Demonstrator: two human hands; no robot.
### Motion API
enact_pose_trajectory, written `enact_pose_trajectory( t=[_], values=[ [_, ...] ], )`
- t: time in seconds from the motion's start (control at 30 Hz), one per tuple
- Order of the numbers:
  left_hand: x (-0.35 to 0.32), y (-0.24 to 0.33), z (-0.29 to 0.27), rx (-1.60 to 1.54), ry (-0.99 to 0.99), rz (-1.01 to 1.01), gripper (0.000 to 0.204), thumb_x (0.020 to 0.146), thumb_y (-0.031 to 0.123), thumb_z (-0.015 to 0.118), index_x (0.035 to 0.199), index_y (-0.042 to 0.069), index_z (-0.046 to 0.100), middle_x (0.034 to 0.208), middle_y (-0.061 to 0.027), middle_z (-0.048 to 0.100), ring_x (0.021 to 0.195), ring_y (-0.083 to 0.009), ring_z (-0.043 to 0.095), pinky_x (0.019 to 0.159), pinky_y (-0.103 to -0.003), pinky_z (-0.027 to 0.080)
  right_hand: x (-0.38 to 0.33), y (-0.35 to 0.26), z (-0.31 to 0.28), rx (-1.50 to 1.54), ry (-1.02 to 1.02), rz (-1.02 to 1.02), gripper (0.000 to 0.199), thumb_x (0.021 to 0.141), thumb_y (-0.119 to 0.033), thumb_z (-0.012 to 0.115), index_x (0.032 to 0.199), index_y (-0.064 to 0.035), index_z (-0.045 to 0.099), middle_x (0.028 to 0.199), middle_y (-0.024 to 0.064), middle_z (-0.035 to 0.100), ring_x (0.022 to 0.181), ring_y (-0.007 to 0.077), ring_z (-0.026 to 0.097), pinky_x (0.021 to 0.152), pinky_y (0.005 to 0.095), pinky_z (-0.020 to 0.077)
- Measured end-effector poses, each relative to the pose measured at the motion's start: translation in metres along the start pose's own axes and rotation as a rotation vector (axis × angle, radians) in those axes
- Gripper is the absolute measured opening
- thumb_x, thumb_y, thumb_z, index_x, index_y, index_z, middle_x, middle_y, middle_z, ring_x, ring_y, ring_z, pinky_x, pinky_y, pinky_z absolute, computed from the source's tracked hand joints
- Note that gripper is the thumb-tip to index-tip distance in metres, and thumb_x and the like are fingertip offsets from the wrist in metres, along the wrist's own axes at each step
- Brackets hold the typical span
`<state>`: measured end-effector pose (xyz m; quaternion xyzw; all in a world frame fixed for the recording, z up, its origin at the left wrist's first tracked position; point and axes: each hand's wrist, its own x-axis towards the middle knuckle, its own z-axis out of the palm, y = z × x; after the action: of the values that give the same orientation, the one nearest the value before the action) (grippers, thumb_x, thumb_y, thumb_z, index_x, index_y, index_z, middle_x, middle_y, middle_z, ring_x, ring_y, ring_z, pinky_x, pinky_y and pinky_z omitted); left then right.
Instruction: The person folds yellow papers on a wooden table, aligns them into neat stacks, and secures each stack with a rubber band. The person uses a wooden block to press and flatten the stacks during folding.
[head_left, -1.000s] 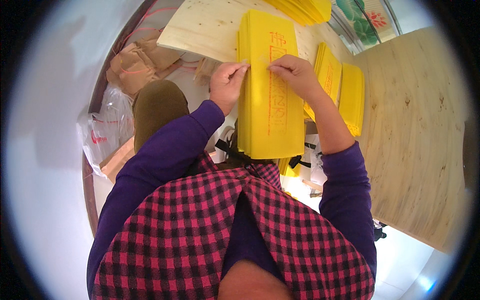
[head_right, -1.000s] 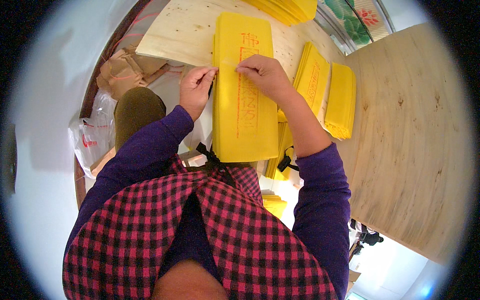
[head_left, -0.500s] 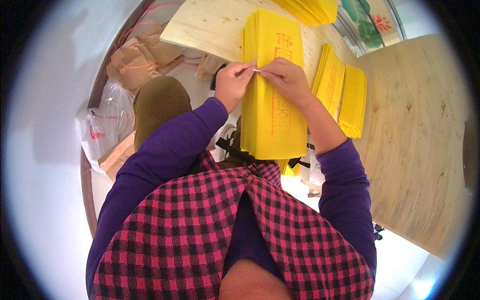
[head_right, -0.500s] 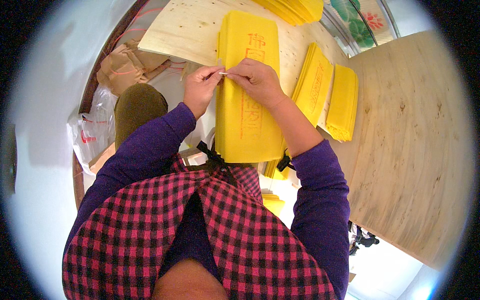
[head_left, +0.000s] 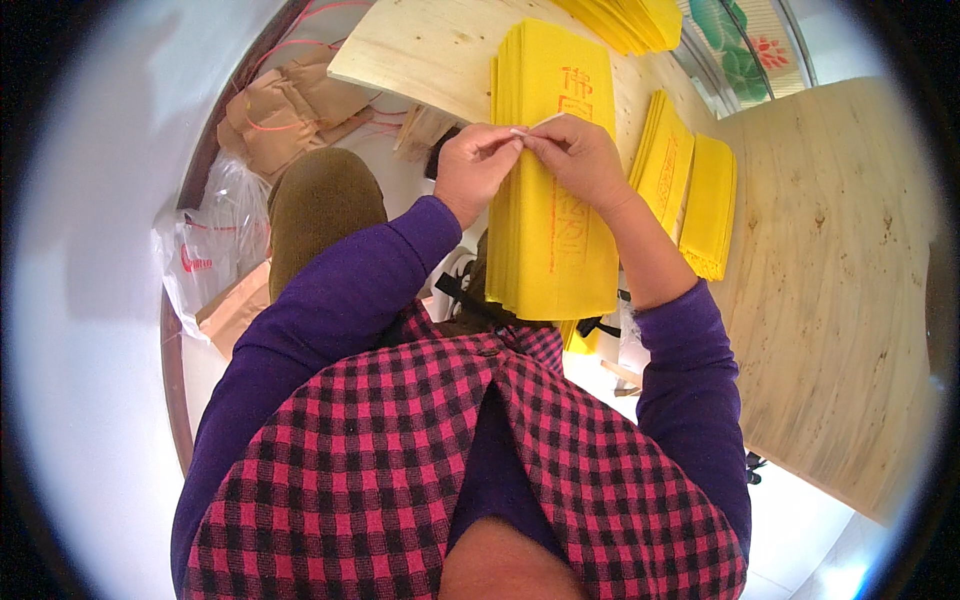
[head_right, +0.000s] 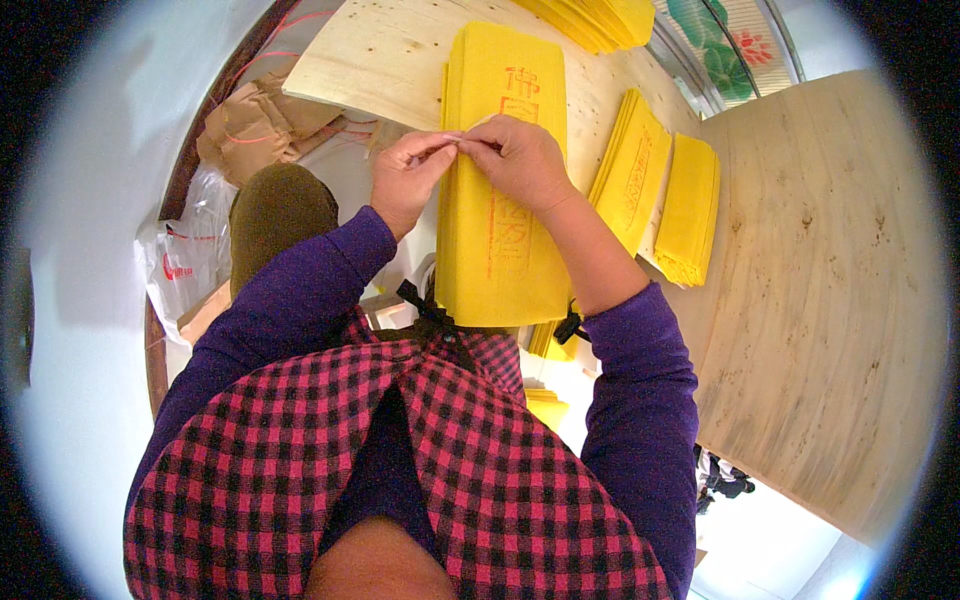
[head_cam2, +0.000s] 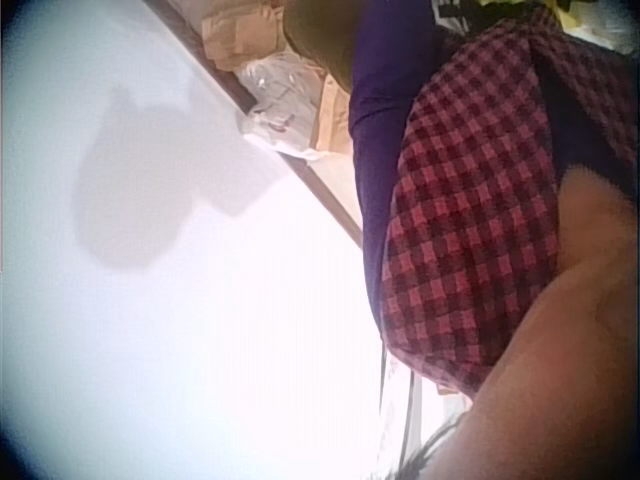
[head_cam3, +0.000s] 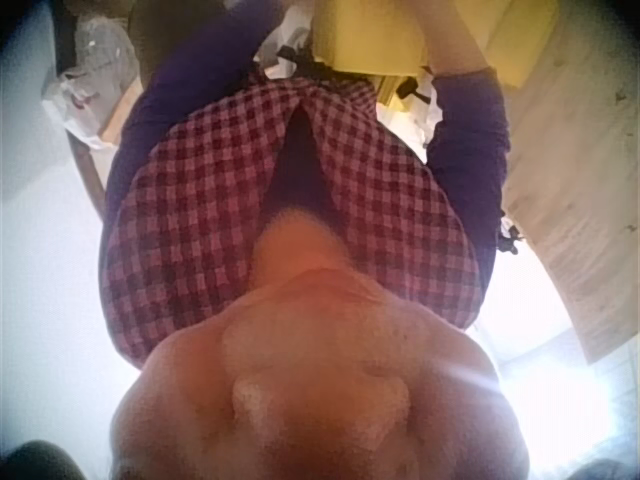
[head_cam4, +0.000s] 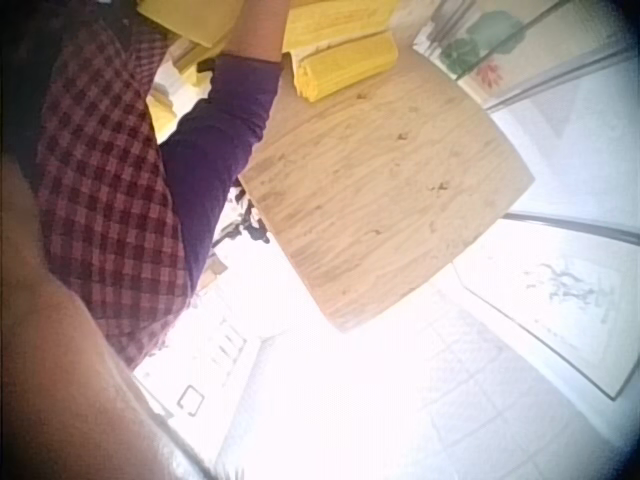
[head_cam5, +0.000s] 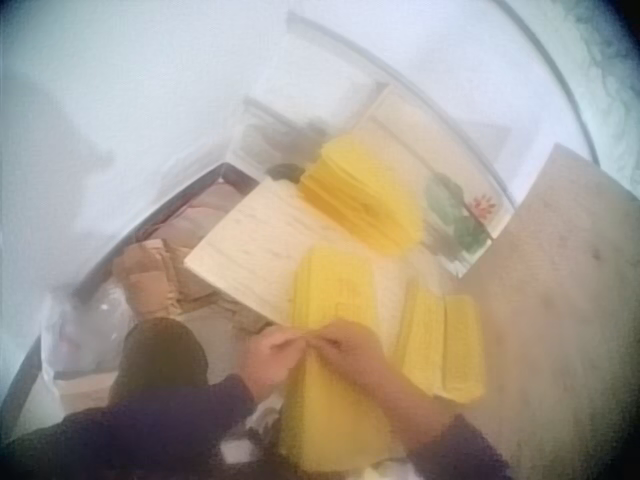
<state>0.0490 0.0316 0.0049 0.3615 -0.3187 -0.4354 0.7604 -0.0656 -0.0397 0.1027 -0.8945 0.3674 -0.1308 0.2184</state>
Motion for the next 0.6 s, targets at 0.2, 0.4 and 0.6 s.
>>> enact_pose_trajectory(
  t=[0.2, 0.4, 0.6],
  values=[
    [0.001, 0.002, -0.002, -0.009, 0.001, -0.110, 0.016, 0.087, 0.010, 0.062, 0.097, -0.001, 0.066, 0.088, -0.0041, 0.065, 0.079, -0.0090, 0.058, 0.072, -0.022, 0.046, 0.001, 0.001, 0.001, -0.035, -0.039, 0.037, 0.016, 0.080, -0.023, 0.065, 0.088, -0.0094, 0.069, 0.081, 0.0091, 0.065, 0.073, 0.0242, 0.063, 0.064, 0.0308, 0.0495],
    [0.001, 0.008, -0.001, -0.222, 0.047, -0.308, 0.015, 0.085, 0.013, 0.065, 0.094, 0.000, 0.067, 0.081, -0.0002, 0.064, 0.069, -0.0051, 0.053, 0.063, -0.019, 0.043, -0.006, 0.000, 0.000, 0.204, -0.070, 0.165, 0.011, 0.083, -0.009, 0.064, 0.087, 0.0010, 0.065, 0.078, 0.0022, 0.063, 0.073, 0.0096, 0.058, 0.067, 0.0224, 0.0462],
    [0.002, 0.012, -0.002, -0.207, 0.029, -0.339, 0.012, 0.085, 0.011, 0.065, 0.090, 0.001, 0.066, 0.077, 0.0020, 0.061, 0.066, -0.0039, 0.049, 0.060, -0.019, 0.040, 0.003, 0.011, -0.003, 0.531, -0.008, 0.298, 0.017, 0.085, -0.017, 0.062, 0.084, 0.0003, 0.063, 0.070, 0.0004, 0.061, 0.066, 0.0074, 0.056, 0.061, 0.0228, 0.0451]
  ],
)
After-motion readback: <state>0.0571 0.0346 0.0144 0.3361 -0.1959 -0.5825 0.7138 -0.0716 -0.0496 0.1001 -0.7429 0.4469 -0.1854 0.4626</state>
